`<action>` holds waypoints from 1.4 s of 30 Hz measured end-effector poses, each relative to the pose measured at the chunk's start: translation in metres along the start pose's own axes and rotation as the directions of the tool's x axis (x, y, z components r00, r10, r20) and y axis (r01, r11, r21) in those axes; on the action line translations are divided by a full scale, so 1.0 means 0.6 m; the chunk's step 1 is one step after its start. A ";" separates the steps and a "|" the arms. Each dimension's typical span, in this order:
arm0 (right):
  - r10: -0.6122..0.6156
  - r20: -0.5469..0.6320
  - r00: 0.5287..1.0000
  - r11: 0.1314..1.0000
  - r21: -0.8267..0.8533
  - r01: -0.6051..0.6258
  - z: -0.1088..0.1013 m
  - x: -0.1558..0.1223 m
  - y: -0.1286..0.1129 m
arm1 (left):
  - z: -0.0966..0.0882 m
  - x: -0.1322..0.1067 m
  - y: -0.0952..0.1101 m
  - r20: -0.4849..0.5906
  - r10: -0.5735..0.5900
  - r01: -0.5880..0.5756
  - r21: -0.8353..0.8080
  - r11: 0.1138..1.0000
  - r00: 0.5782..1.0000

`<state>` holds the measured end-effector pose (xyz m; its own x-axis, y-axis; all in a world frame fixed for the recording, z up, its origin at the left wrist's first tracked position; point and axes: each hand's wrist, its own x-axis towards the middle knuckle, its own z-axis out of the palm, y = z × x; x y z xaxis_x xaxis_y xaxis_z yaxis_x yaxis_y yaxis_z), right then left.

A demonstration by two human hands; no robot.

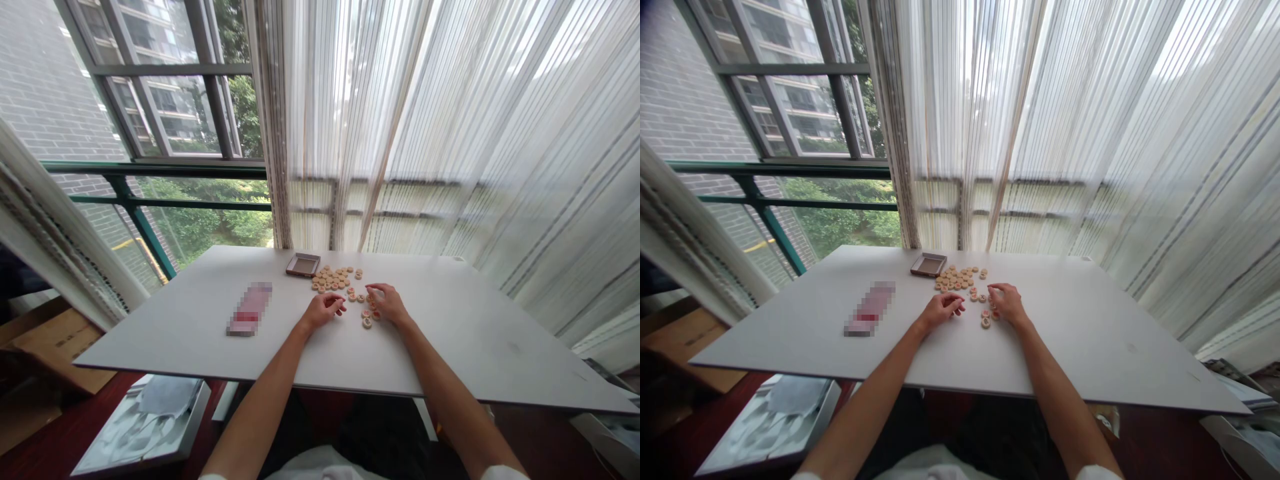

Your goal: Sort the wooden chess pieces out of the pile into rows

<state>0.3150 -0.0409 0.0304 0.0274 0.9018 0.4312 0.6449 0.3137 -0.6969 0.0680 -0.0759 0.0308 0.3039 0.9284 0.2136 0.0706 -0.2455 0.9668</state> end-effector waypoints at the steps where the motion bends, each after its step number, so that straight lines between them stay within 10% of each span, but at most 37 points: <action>1: 0.030 -0.025 0.999 0.999 0.026 -0.030 -0.002 0.002 0.003 | 0.000 0.000 0.000 -0.001 0.000 0.000 0.005 1.000 1.000; 15: 0.233 -0.059 0.971 0.965 0.137 -0.223 -0.008 0.009 0.010 | 0.000 0.011 -0.006 -0.065 -0.038 0.039 0.001 0.999 0.997; 23: 0.294 0.187 0.937 0.941 0.116 -0.318 -0.030 0.046 -0.002 | -0.037 0.039 0.030 0.321 -0.169 0.121 0.164 0.979 0.932; 26: 0.276 0.212 0.937 0.943 0.128 -0.307 -0.032 0.059 0.003 | -0.069 0.059 0.049 0.285 -0.132 0.060 0.249 0.967 0.949; 34: 0.187 0.289 0.939 0.949 0.195 -0.249 -0.012 0.098 0.015 | -0.095 0.114 0.049 -0.015 0.173 -0.114 0.696 0.708 0.985; 42: 0.062 0.266 0.962 0.977 0.181 -0.113 0.003 0.118 0.018 | -0.050 0.121 0.021 0.235 0.343 -0.389 0.774 0.500 0.909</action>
<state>0.3224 0.0268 0.0524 -0.1369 0.9660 0.2195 0.4883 0.2586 -0.8335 0.0623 -0.0030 0.0627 0.5240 0.6945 0.4931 0.6525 -0.6994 0.2917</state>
